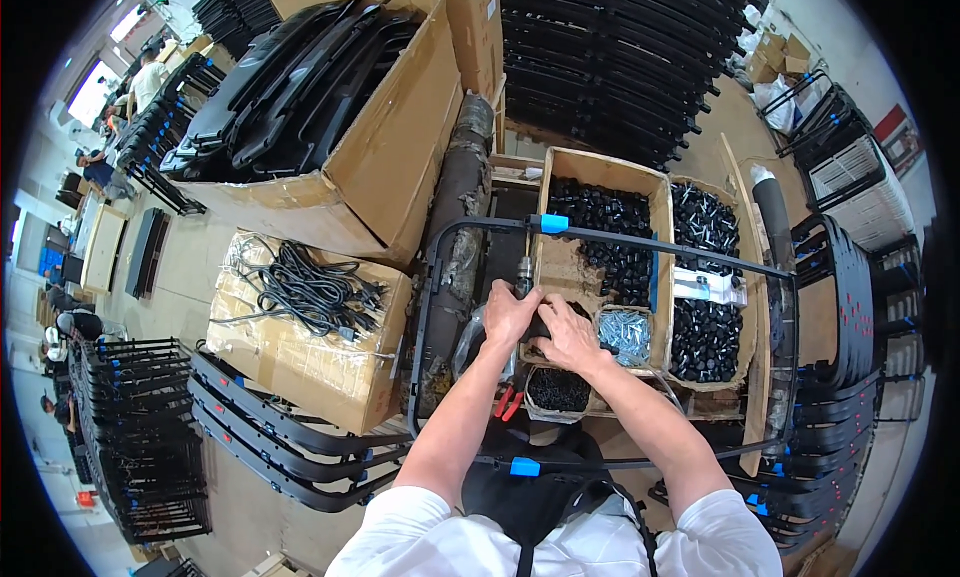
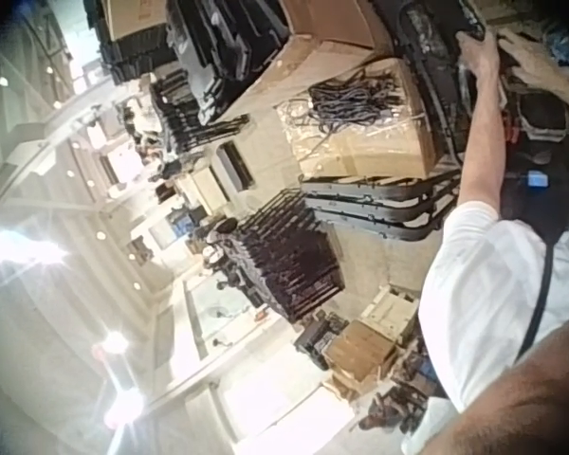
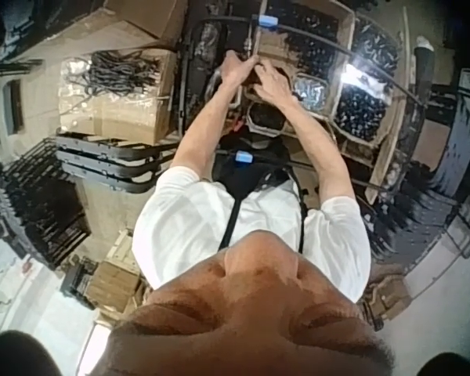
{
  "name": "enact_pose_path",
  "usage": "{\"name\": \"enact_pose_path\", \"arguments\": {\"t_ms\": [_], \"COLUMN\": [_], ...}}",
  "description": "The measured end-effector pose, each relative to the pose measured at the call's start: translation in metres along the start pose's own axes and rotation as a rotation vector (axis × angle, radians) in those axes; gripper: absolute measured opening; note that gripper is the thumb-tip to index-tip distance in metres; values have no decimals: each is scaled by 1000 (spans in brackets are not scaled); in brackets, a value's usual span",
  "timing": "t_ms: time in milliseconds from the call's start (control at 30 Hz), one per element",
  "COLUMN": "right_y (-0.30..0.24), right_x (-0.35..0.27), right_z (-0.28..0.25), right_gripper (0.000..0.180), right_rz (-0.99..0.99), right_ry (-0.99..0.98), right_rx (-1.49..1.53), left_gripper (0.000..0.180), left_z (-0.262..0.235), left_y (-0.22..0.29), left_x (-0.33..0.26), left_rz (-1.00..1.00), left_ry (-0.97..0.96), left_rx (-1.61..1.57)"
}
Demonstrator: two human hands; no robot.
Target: Assemble a product part by installing internal components and securing the casing with screws using an electric screwdriver.
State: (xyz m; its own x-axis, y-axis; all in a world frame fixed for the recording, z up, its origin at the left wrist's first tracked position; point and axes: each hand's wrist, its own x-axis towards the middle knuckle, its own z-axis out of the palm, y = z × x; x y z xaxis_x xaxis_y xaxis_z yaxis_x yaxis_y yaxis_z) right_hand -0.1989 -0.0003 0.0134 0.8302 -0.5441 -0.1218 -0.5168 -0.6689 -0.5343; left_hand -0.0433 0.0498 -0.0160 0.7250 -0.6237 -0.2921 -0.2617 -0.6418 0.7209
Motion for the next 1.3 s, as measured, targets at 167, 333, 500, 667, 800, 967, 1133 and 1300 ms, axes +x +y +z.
{"name": "enact_pose_path", "arguments": {"t_ms": [167,333,500,667,800,967,1133,1300], "right_y": [-3,17,24,31,39,42,46,50], "right_x": [-21,-19,-16,-15,-13,-11,-8,1], "right_z": [-14,-21,-28,-24,-22,-23,-27,-29], "right_gripper": [64,69,58,65,77,84,88,92], "right_rz": [49,95,94,90,108,101,109,108], "right_ry": [-4,63,21,28,22,40,26,16], "right_rx": [-57,-15,-39,-19,21,60,68,72], "left_gripper": [67,61,63,62,62,62,61,63], "left_z": [-4,7,9,13,16,18,22,22], "left_y": [12,31,38,39,41,45,48,51], "left_x": [-16,-14,-12,-6,-1,1,5,12], "left_rz": [120,172,141,123,124,105,94,120], "left_ry": [-42,-93,-113,-121,-116,-98,-100,-85], "left_rx": [116,164,177,190,209,204,203,201]}}
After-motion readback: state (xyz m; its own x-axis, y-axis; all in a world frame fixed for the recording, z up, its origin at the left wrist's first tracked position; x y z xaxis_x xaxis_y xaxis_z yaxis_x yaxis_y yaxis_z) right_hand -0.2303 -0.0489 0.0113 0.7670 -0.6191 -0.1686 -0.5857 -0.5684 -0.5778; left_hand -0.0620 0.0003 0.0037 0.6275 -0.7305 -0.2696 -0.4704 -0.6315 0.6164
